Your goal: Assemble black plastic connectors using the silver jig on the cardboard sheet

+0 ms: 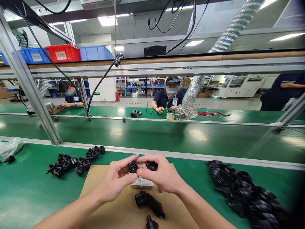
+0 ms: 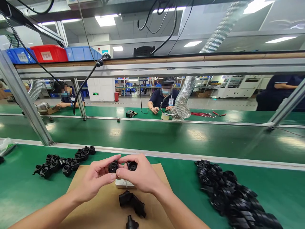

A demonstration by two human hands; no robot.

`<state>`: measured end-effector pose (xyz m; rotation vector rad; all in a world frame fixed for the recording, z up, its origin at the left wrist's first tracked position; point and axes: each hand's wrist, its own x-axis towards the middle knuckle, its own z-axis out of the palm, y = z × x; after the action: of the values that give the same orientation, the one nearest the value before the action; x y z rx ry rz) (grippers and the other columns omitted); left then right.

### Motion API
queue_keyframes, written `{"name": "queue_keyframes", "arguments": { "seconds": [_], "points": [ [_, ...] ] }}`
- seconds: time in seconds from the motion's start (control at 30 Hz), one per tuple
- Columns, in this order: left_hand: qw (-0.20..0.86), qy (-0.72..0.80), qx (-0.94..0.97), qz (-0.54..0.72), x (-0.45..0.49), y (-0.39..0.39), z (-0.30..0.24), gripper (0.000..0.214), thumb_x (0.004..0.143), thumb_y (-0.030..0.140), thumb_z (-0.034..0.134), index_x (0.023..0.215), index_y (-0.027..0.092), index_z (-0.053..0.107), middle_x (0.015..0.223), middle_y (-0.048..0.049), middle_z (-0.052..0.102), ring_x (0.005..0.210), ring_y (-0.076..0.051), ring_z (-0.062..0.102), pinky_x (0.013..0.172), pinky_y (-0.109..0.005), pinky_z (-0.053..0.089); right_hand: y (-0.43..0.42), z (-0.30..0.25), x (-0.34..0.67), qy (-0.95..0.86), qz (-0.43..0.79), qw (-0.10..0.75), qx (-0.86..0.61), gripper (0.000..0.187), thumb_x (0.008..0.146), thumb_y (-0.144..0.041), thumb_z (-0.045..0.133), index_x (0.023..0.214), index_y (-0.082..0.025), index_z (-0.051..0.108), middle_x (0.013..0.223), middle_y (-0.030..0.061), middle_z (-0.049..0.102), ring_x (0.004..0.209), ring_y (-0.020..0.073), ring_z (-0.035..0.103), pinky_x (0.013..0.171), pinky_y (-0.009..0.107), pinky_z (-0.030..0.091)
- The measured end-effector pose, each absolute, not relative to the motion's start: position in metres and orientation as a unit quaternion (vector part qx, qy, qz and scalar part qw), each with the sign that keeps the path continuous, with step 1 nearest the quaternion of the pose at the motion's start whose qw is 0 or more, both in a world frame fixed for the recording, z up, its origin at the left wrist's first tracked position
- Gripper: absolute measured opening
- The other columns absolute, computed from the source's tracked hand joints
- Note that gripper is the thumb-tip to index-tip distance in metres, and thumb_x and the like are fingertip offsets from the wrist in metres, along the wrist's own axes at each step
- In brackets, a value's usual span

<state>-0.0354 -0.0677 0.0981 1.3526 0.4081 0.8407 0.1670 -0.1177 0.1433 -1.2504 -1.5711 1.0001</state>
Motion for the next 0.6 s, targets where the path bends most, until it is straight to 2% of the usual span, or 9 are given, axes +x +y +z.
{"name": "queue_keyframes", "arguments": {
  "seconds": [0.1,0.2,0.27,0.4,0.5,0.6],
  "points": [
    [0.679,0.185,0.607,0.371,-0.037,-0.068,0.100,0.056,0.086,0.038,0.088,0.139,0.028,0.071,0.120,-0.0093,0.076,0.105,-0.023,0.066,0.089,-0.029,0.053,-0.118,0.145,0.165,-0.616,0.408,0.439,-0.511,0.021,0.069,-0.035,0.075,0.077,-0.015,0.076,0.067,0.0004,0.053,0.062,0.0143,0.041,0.055,0.025,0.034],
    [0.675,0.181,0.616,0.362,-0.037,-0.069,0.103,0.054,0.086,0.036,0.087,0.138,0.028,0.072,0.111,-0.0072,0.076,0.088,-0.018,0.062,0.079,-0.026,0.050,-0.119,0.145,0.165,-0.612,0.410,0.440,-0.513,0.027,0.068,-0.039,0.075,0.081,-0.015,0.077,0.068,0.0007,0.056,0.062,0.0147,0.044,0.055,0.025,0.036],
    [0.673,0.179,0.625,0.353,-0.037,-0.069,0.104,0.055,0.087,0.036,0.086,0.139,0.028,0.072,0.112,-0.0073,0.076,0.085,-0.017,0.060,0.078,-0.026,0.049,-0.119,0.145,0.166,-0.609,0.409,0.439,-0.519,0.029,0.067,-0.039,0.075,0.083,-0.015,0.077,0.068,0.0004,0.056,0.062,0.0145,0.043,0.056,0.025,0.036],
    [0.672,0.183,0.632,0.341,-0.040,-0.067,0.107,0.061,0.087,0.037,0.086,0.145,0.027,0.066,0.125,-0.0114,0.073,0.097,-0.023,0.066,0.084,-0.030,0.053,-0.116,0.141,0.168,-0.597,0.405,0.443,-0.533,0.031,0.066,-0.041,0.077,0.085,-0.015,0.077,0.069,0.0005,0.057,0.062,0.0150,0.046,0.056,0.026,0.038],
    [0.666,0.183,0.638,0.341,-0.044,-0.065,0.110,0.066,0.089,0.040,0.085,0.148,0.025,0.063,0.122,-0.0134,0.074,0.103,-0.028,0.068,0.093,-0.036,0.057,-0.115,0.139,0.168,-0.581,0.405,0.462,-0.533,0.040,0.067,-0.044,0.081,0.093,-0.015,0.078,0.073,0.0015,0.060,0.063,0.0162,0.050,0.057,0.027,0.041],
    [0.675,0.160,0.635,0.339,-0.046,-0.062,0.111,0.063,0.092,0.045,0.082,0.148,0.027,0.061,0.130,-0.0128,0.072,0.113,-0.030,0.067,0.104,-0.044,0.056,-0.113,0.139,0.168,-0.582,0.415,0.474,-0.515,0.040,0.067,-0.045,0.082,0.091,-0.014,0.078,0.070,0.0007,0.058,0.061,0.0150,0.048,0.058,0.027,0.041]
  ]
}}
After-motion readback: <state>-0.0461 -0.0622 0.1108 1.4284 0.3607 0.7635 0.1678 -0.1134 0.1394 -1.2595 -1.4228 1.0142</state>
